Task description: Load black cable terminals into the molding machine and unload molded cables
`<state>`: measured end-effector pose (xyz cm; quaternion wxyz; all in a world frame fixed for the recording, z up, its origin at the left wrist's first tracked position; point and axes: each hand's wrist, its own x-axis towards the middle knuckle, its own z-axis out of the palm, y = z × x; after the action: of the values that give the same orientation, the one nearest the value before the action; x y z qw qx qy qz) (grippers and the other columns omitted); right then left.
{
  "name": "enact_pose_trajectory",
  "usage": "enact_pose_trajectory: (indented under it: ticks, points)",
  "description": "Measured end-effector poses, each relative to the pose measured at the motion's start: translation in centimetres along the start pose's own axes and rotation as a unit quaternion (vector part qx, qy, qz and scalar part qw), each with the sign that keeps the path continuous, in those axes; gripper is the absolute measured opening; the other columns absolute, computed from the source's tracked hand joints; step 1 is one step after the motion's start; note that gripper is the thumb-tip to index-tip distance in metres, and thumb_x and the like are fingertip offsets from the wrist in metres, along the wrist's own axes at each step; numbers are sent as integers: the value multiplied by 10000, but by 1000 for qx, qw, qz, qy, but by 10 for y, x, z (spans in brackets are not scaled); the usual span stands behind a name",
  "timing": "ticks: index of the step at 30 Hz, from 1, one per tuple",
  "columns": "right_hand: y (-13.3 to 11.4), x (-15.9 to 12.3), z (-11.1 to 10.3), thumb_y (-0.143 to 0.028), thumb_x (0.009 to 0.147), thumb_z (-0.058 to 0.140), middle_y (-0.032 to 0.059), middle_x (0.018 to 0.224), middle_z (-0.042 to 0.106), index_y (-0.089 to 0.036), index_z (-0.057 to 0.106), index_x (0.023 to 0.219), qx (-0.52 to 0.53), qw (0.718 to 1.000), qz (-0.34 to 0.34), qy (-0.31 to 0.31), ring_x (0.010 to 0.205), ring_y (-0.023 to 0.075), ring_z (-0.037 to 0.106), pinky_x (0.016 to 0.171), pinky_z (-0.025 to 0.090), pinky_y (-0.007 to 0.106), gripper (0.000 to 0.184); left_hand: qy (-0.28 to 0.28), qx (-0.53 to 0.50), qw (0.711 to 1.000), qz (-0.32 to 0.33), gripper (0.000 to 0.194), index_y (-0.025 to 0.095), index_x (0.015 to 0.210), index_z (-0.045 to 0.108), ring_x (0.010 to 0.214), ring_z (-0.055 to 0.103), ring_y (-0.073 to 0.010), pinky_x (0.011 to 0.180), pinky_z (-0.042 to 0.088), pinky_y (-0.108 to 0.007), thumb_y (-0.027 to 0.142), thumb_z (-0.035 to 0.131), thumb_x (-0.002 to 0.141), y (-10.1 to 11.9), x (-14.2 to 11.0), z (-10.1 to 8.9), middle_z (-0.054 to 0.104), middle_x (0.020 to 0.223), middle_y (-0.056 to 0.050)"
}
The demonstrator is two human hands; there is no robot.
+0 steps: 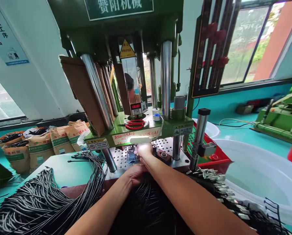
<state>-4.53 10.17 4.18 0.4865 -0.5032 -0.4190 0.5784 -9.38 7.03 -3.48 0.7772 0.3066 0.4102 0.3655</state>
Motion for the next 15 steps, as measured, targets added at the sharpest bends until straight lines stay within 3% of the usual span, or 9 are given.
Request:
enact_pose_trajectory:
  ticks: [2,4,6,8,9,11,13,15]
  points:
    - [2,-36,-17,-308,948,486,-52,574,513,-109,585,741,-1,1000,25,-2,429,42,461,367,331,129,303,5,0,1000,5,81,111,726,613,628,664,-183,698,551,-319,128,692,721,1,0,0,645,602,-48]
    - [3,-81,-50,-327,877,584,-38,516,516,-128,573,660,-3,999,37,-21,373,50,428,302,249,135,295,5,4,1000,-4,84,109,700,598,583,649,-164,648,554,-292,123,665,749,2,-1,-1,631,583,-39]
    - [-1,-129,-100,-440,784,681,-31,549,548,-165,650,813,-11,1000,6,-27,362,49,412,282,220,139,279,2,12,1000,-29,60,81,717,604,595,657,-170,625,562,-289,87,648,757,5,-3,-2,650,626,-67]
    - [-9,-171,-161,-554,601,787,-34,517,526,-230,681,930,-5,992,-3,123,350,55,391,276,208,152,475,0,15,999,-48,22,53,752,611,633,671,-176,631,572,-287,46,629,763,7,-5,-2,671,691,-98]
    - [-13,-187,-193,-546,548,823,-5,579,570,-249,687,975,0,977,-22,214,395,68,429,289,247,168,537,0,15,998,-53,13,45,767,611,644,674,-173,637,576,-283,35,619,771,8,-5,-1,676,713,-104]
    - [-17,-206,-252,-507,555,838,34,725,623,-275,704,970,-4,927,-93,363,500,85,490,363,365,197,494,-1,16,998,-56,19,42,793,613,650,674,-161,641,580,-270,26,605,785,10,-4,0,679,738,-102]
    - [-11,-210,-300,-451,536,854,40,799,633,-268,712,969,-28,897,-129,421,553,102,516,420,425,222,491,-1,19,998,-56,32,39,808,614,648,672,-154,638,584,-262,19,593,796,11,-3,1,680,747,-100]
    - [3,-205,-336,-430,455,853,25,648,603,-225,715,948,-73,890,-104,439,459,107,464,333,339,223,551,-3,24,998,-58,42,32,811,617,648,671,-153,639,587,-261,15,579,805,12,-2,3,680,749,-105]
